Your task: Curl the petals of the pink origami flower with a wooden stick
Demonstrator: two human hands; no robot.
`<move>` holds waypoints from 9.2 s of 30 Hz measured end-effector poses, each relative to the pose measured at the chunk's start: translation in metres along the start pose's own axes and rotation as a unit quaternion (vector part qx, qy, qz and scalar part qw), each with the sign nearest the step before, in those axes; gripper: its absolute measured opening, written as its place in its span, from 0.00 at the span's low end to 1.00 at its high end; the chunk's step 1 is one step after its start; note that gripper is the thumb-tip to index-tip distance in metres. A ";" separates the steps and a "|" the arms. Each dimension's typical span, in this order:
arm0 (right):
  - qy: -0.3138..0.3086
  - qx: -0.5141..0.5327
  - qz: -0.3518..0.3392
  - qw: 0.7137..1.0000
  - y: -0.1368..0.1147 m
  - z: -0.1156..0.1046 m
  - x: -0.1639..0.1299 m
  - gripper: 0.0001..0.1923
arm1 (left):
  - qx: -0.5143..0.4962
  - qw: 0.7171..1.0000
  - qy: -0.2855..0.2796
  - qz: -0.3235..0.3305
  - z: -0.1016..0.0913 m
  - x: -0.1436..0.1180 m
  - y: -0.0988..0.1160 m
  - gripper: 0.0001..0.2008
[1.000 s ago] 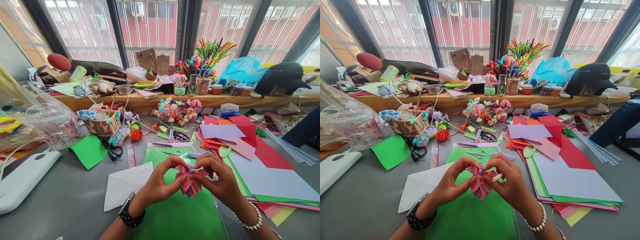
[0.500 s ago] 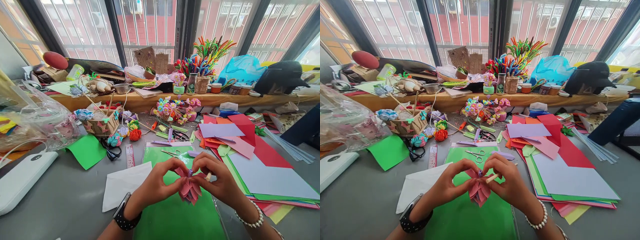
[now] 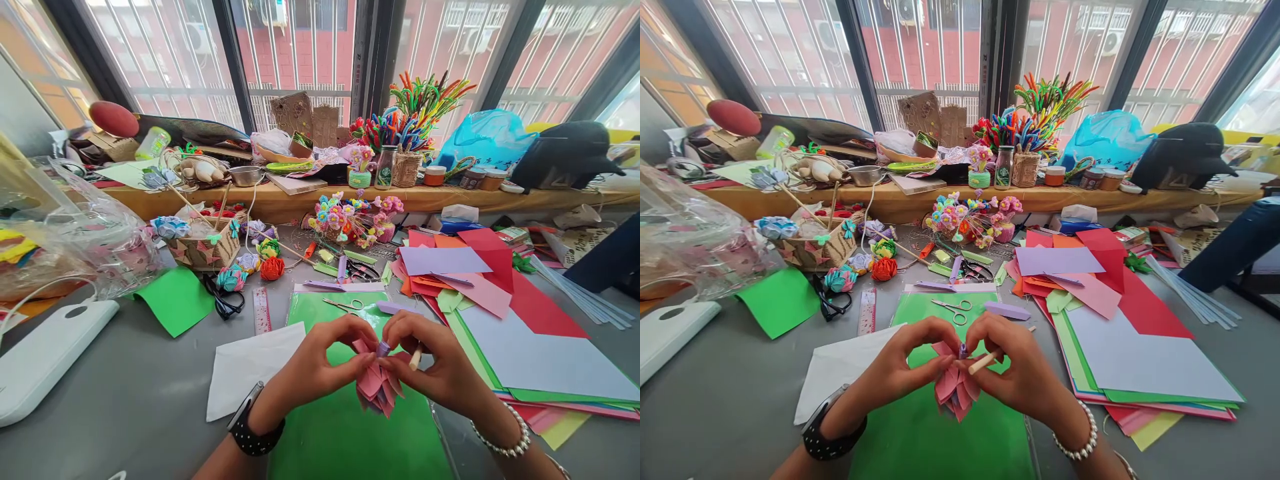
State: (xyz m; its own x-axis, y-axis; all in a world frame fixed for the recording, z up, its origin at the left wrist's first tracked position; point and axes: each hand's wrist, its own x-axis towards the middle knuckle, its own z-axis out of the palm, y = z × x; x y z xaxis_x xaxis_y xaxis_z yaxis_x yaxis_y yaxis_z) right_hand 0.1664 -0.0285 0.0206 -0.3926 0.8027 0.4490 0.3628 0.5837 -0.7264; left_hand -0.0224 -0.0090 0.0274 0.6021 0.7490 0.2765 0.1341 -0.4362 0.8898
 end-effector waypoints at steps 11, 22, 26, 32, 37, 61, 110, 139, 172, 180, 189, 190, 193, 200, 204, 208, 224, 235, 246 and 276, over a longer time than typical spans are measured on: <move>-0.047 -0.025 0.038 0.998 -0.002 0.000 0.002 0.02 | 0.063 0.997 -0.027 0.023 -0.003 0.001 -0.003 0.02; -0.091 -0.017 0.078 0.993 0.000 -0.008 0.003 0.03 | 0.025 0.998 -0.052 -0.021 -0.005 0.002 -0.004 0.03; -0.114 -0.003 0.087 0.990 0.001 -0.012 0.004 0.04 | 0.032 0.998 -0.052 -0.018 -0.004 0.002 -0.005 0.03; -0.113 -0.008 0.104 0.988 0.000 -0.011 0.003 0.06 | 0.016 0.998 -0.052 -0.014 -0.003 0.003 -0.006 0.03; -0.100 -0.015 0.106 0.989 0.004 -0.006 0.005 0.07 | 0.031 0.999 -0.041 -0.009 -0.001 0.003 -0.008 0.02; -0.079 -0.050 0.071 0.993 0.004 -0.001 0.004 0.08 | 0.072 0.997 -0.026 0.028 -0.001 0.003 -0.011 0.01; -0.030 -0.064 -0.022 0.997 0.004 -0.003 0.004 0.10 | 0.103 0.993 0.003 0.064 -0.001 0.003 -0.012 0.02; 0.067 -0.125 -0.136 0.980 0.016 0.007 0.004 0.04 | 0.150 0.981 0.056 0.111 -0.002 0.001 -0.023 0.02; -0.081 -0.044 0.059 0.994 0.009 -0.001 0.005 0.09 | 0.026 0.999 -0.018 -0.043 -0.004 0.003 -0.012 0.03; -0.067 0.015 0.138 0.988 0.003 -0.004 0.009 0.03 | -0.150 0.983 -0.007 -0.109 0.001 0.007 -0.018 0.06; -0.050 0.050 0.164 0.984 0.002 -0.001 0.007 0.04 | -0.254 0.957 -0.018 -0.141 0.000 0.008 -0.024 0.10; -0.049 0.054 0.166 0.983 0.002 0.000 0.007 0.04 | -0.265 0.953 -0.024 -0.142 -0.001 0.007 -0.024 0.10; -0.049 0.060 0.167 0.983 0.001 0.002 0.006 0.05 | -0.267 0.953 -0.029 -0.139 -0.002 0.007 -0.023 0.09; -0.044 0.043 0.155 0.986 0.003 0.004 0.007 0.03 | -0.213 0.971 -0.002 -0.108 -0.001 0.007 -0.027 0.08; -0.034 0.018 0.137 0.990 0.004 0.004 0.008 0.03 | -0.184 0.978 0.003 -0.100 0.000 0.007 -0.027 0.07; -0.053 0.024 0.141 0.988 0.006 0.002 0.009 0.04 | -0.172 0.980 -0.002 -0.102 0.000 0.008 -0.026 0.06; -0.056 0.049 0.145 0.987 0.006 0.001 0.008 0.03 | -0.193 0.975 -0.005 -0.111 0.000 0.008 -0.026 0.06; -0.066 -0.003 0.127 0.990 0.008 0.000 0.006 0.08 | -0.135 0.988 -0.001 -0.076 0.002 0.007 -0.022 0.05; -0.078 -0.023 0.113 0.990 0.009 -0.003 0.006 0.03 | -0.085 0.994 -0.009 -0.063 0.001 0.007 -0.015 0.03; -0.049 -0.013 0.075 0.996 0.012 0.003 0.005 0.09 | 0.029 0.999 0.018 -0.013 0.003 0.005 -0.018 0.00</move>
State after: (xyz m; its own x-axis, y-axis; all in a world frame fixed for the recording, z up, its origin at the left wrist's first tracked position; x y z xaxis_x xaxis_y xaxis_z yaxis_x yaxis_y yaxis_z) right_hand 0.1663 -0.0177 0.0123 -0.4129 0.8662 0.2814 0.4446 0.4614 -0.7678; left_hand -0.0195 0.0013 0.0120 0.5699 0.7771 0.2673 0.1945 -0.4436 0.8749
